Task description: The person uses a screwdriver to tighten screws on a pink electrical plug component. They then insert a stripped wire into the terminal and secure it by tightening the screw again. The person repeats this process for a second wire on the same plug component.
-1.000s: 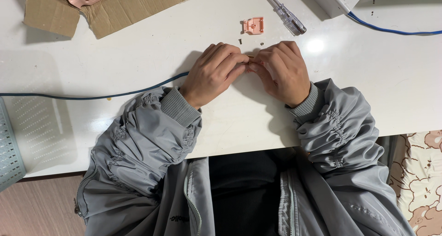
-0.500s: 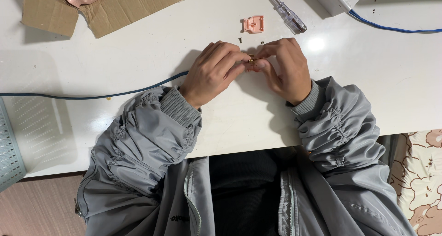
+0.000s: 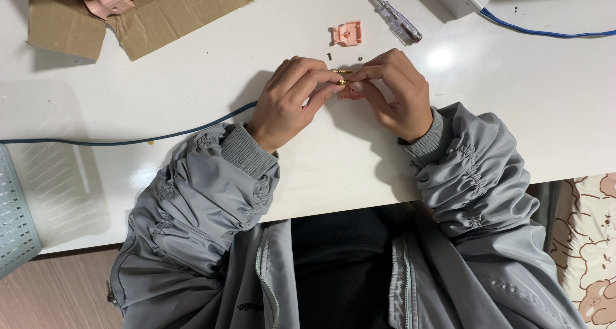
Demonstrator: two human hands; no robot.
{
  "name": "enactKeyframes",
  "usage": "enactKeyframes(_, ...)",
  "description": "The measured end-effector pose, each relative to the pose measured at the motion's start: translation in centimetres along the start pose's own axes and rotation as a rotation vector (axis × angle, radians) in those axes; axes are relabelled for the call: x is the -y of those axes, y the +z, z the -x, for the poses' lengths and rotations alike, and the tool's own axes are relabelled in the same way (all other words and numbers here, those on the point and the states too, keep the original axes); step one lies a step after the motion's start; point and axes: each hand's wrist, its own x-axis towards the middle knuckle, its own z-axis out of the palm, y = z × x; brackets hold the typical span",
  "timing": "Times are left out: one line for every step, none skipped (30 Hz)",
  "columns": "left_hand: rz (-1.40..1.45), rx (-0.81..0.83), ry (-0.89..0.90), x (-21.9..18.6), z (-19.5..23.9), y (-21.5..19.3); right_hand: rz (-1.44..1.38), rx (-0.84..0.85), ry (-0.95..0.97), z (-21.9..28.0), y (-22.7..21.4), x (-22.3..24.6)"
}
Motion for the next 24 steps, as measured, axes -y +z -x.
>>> enactKeyframes(0.000,0.000,0.001,0.05,0.06,0.06,0.001,-0.001,0.000,-0.20,-0.01,0.23)
enactKeyframes(0.001,0.000,-0.004,0.08,0.14,0.10,-0.007,-0.003,0.003,-0.39,0.00,0.47)
enactKeyframes(0.001,0.001,-0.009,0.12,0.22,0.14,-0.014,-0.004,0.006,-0.59,0.02,0.70)
enactKeyframes(0.001,0.001,-0.009,0.11,0.21,0.11,-0.014,-0.005,0.006,-0.64,0.05,0.78)
enactKeyframes(0.013,0.001,-0.010,0.10,0.19,0.09,-0.019,-0.002,0.010,-0.70,0.08,0.85)
enactKeyframes(0.024,0.001,-0.011,0.08,0.18,0.06,-0.024,0.000,0.015,-0.76,0.12,0.91)
enactKeyframes(0.024,0.001,-0.011,0.09,0.20,0.09,-0.024,0.000,0.015,-0.62,0.11,0.81)
enactKeyframes(0.035,0.000,-0.017,0.10,0.23,0.11,-0.016,-0.005,0.010,-0.50,0.12,0.69)
enactKeyframes(0.047,-0.001,-0.023,0.11,0.25,0.12,-0.008,-0.010,0.005,-0.39,0.12,0.59)
enactKeyframes(0.045,-0.002,-0.022,0.16,0.24,0.12,-0.008,-0.009,0.004,-0.49,0.17,0.59)
enactKeyframes(0.046,0.000,-0.024,0.20,0.22,0.12,-0.012,-0.015,-0.010,-0.58,0.21,0.59)
enactKeyframes(0.049,0.002,-0.026,0.20,0.25,0.14,-0.015,-0.021,-0.022,-0.61,0.24,0.64)
enactKeyframes(0.049,0.001,-0.026,0.22,0.30,0.16,-0.014,-0.020,-0.022,-0.51,0.23,0.60)
enactKeyframes(0.051,0.001,-0.020,0.29,0.30,0.16,-0.017,-0.023,-0.025,-0.47,0.24,0.51)
enactKeyframes(0.053,0.002,-0.014,0.36,0.31,0.15,-0.021,-0.025,-0.029,-0.42,0.25,0.43)
enactKeyframes(0.053,0.002,-0.015,0.30,0.29,0.15,-0.021,-0.025,-0.029,-0.43,0.23,0.44)
enactKeyframes(0.055,0.000,-0.018,0.25,0.27,0.16,-0.015,-0.025,-0.032,-0.43,0.21,0.45)
enactKeyframes(0.056,-0.002,-0.021,0.22,0.22,0.17,-0.009,-0.025,-0.035,-0.47,0.18,0.43)
enactKeyframes(0.056,-0.002,-0.021,0.18,0.23,0.17,-0.009,-0.025,-0.035,-0.37,0.20,0.33)
enactKeyframes(0.046,0.005,-0.024,0.15,0.24,0.15,-0.010,-0.026,-0.038,-0.28,0.21,0.22)
enactKeyframes(0.036,0.013,-0.027,0.11,0.25,0.14,-0.010,-0.026,-0.040,-0.19,0.23,0.12)
enactKeyframes(0.035,0.013,-0.027,0.07,0.19,0.08,-0.010,-0.026,-0.040,-0.33,0.22,0.22)
enactKeyframes(0.039,0.016,-0.028,0.02,0.14,0.02,-0.010,-0.027,-0.038,-0.46,0.21,0.33)
enactKeyframes(0.043,0.019,-0.029,-0.04,0.12,-0.02,-0.009,-0.027,-0.036,-0.56,0.20,0.45)
